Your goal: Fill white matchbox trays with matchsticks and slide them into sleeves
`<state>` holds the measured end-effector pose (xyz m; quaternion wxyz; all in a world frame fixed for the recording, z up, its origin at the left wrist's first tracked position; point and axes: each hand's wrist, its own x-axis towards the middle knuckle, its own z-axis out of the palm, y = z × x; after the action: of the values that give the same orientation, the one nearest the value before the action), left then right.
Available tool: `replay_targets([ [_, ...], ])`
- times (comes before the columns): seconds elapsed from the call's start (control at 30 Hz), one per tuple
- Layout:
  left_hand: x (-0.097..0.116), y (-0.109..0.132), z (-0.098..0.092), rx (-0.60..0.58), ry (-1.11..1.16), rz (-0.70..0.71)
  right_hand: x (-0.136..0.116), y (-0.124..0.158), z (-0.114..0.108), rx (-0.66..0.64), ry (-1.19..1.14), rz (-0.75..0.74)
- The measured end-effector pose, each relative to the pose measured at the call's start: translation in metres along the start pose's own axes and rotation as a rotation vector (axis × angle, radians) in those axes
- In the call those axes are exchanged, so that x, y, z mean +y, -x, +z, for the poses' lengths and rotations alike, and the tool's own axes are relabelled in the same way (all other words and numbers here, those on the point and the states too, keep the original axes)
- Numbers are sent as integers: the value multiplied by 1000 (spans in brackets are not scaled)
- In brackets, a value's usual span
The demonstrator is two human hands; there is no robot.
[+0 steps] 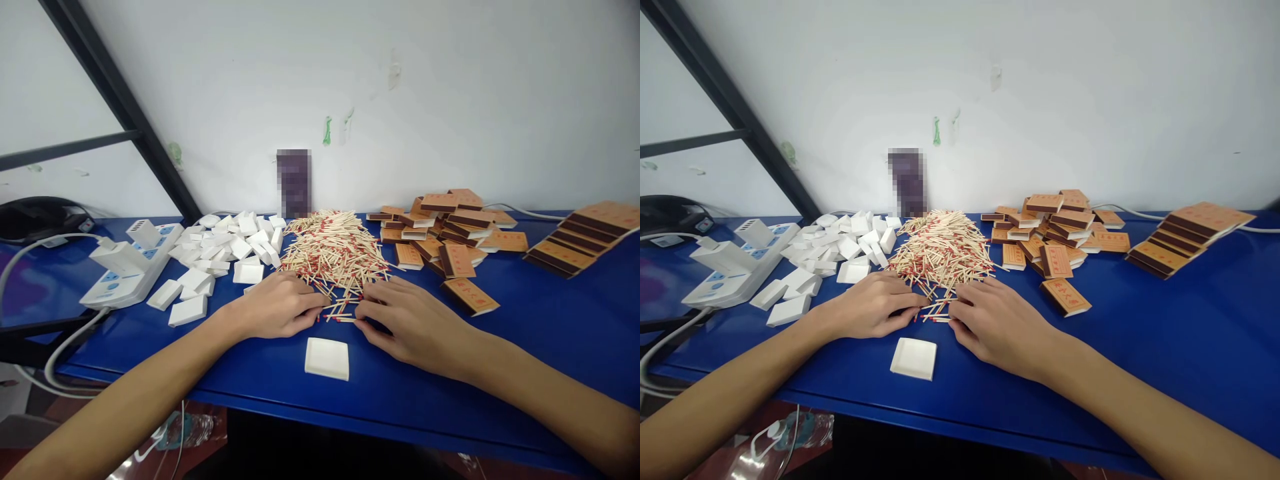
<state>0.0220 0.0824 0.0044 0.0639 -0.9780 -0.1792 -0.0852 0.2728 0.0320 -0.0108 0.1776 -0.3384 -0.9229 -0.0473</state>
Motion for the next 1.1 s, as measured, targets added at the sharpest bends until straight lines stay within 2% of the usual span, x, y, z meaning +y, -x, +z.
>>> replay_targets([
  [0.27, 5, -1, -2, 35, 43, 31, 0, 1, -1, -33, -27, 21],
  [0.5, 5, -1, 1, 64, 16, 28, -2, -1, 0, 13, -41, -74],
  [0.7, 4, -1, 2, 54, 29, 46, -4, -3, 5, 85, 20, -85],
  [0.93, 4, 1, -4, 47, 113, 27, -2, 1, 0, 57, -50, -87],
  [1.1, 3, 0, -7, 44, 75, 39, -3, 2, -4, 12, -119, -86],
])
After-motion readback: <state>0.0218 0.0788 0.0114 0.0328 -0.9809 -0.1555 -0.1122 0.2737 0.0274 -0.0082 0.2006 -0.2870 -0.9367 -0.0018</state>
